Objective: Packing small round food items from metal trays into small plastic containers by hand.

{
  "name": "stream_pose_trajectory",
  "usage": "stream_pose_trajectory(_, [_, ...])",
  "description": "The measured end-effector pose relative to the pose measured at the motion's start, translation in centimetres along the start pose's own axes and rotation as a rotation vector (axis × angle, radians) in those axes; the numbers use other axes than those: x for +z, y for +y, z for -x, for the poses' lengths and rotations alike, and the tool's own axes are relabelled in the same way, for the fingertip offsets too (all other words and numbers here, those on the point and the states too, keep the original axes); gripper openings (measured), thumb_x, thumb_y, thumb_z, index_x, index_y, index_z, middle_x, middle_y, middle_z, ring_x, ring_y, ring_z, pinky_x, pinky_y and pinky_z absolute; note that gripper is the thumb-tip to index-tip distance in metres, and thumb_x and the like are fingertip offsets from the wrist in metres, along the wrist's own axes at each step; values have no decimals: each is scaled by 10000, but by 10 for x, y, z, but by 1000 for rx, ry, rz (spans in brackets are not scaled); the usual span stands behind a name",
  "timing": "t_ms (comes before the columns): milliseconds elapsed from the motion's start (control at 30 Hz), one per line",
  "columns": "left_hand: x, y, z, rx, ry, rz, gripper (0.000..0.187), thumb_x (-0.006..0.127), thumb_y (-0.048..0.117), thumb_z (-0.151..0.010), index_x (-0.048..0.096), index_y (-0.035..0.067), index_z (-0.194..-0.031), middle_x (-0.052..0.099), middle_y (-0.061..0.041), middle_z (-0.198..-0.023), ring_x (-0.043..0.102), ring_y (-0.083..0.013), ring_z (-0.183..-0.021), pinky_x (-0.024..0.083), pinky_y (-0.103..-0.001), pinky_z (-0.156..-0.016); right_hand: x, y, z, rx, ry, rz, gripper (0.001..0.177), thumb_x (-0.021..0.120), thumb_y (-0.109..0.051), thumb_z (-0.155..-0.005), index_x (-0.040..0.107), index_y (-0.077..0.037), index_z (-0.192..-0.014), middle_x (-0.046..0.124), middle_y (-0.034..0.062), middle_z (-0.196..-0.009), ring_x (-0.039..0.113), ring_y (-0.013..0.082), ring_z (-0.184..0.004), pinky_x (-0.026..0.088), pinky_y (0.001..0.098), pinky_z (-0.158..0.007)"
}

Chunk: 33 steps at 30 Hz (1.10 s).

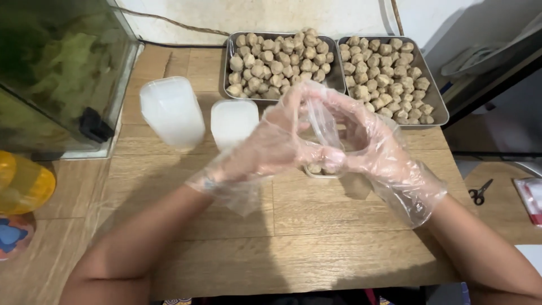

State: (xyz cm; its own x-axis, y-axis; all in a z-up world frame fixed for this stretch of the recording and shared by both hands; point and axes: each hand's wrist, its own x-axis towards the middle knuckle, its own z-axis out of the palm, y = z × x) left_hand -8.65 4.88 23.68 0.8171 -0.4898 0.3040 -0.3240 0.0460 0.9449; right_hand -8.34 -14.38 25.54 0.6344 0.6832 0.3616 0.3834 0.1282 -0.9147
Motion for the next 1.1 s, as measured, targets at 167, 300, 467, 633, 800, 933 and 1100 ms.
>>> stream_pose_trajectory(167, [6, 9, 5, 70, -153, 180, 542, 709, 86, -836, 256, 112, -1132, 574, -134, -1442, 649, -298, -1253, 664, -358, -896, -30, 8, 10, 283, -113, 296, 769, 756, -326, -685, 462, -155, -1376, 540, 71, -1436, 542, 253, -1327, 462, 463, -1115])
stream_pose_trajectory(300, [4, -9, 2, -278, -51, -404, 1115, 551, 652, -759, 49, 77, -1573, -7, -212, -1684, 104, -394, -1528, 203, -646, -1152, -18, -14, 0, 877, 50, 197, 848, 693, 202, -625, 578, -206, -1360, 553, 52, -1491, 731, 260, -1030, 697, 387, -751])
stream_pose_trajectory(467, [-1, -52, 2, -418, -146, -597, 701, 455, 509, -989, 252, 155, -1559, 389, -215, -1543, 365, -395, -1455, 291, -529, -1208, -18, -3, 6, 965, -130, 621, 805, 788, -69, -710, 494, -264, -1433, 604, 94, -1291, 616, 290, -1101, 550, 414, -934])
stream_pose_trajectory(633, [1, -37, 4, -459, -216, -615, 526, 524, 361, -977, 402, 74, -1401, 543, -267, -1373, 514, -456, -1321, 434, -551, -1108, -13, 1, 2, 815, -243, 825, 798, 889, -237, -679, 536, -231, -1394, 598, 160, -1283, 566, 379, -1232, 482, 563, -1005])
stream_pose_trajectory(800, [12, -56, 6, -535, -188, -640, 497, 545, 479, -936, 456, 147, -1296, 597, -186, -1302, 588, -384, -1266, 517, -474, -1040, -12, -9, -1, 734, -243, 795, 781, 877, -223, -683, 555, -246, -1395, 594, 180, -1275, 582, 352, -1198, 480, 566, -1014])
stream_pose_trajectory(933, [30, -69, 5, -552, -164, -537, 520, 588, 564, -841, 430, 371, -1297, 600, -82, -1255, 636, -339, -1175, 556, -450, -966, -13, -39, -36, 652, 80, 743, 575, 806, -244, -724, 656, -185, -1277, 667, 158, -1209, 638, 349, -1084, 511, 526, -937])
stream_pose_trajectory(1100, [53, -43, 1, -599, -388, -254, 761, 443, 642, -799, 243, 443, -1506, 529, -118, -1443, 638, -344, -1045, 611, -426, -827, -36, -36, -82, 596, 188, 859, 220, 597, -249, -996, 681, -158, -1177, 751, 40, -955, 664, 95, -678, 541, 173, -548])
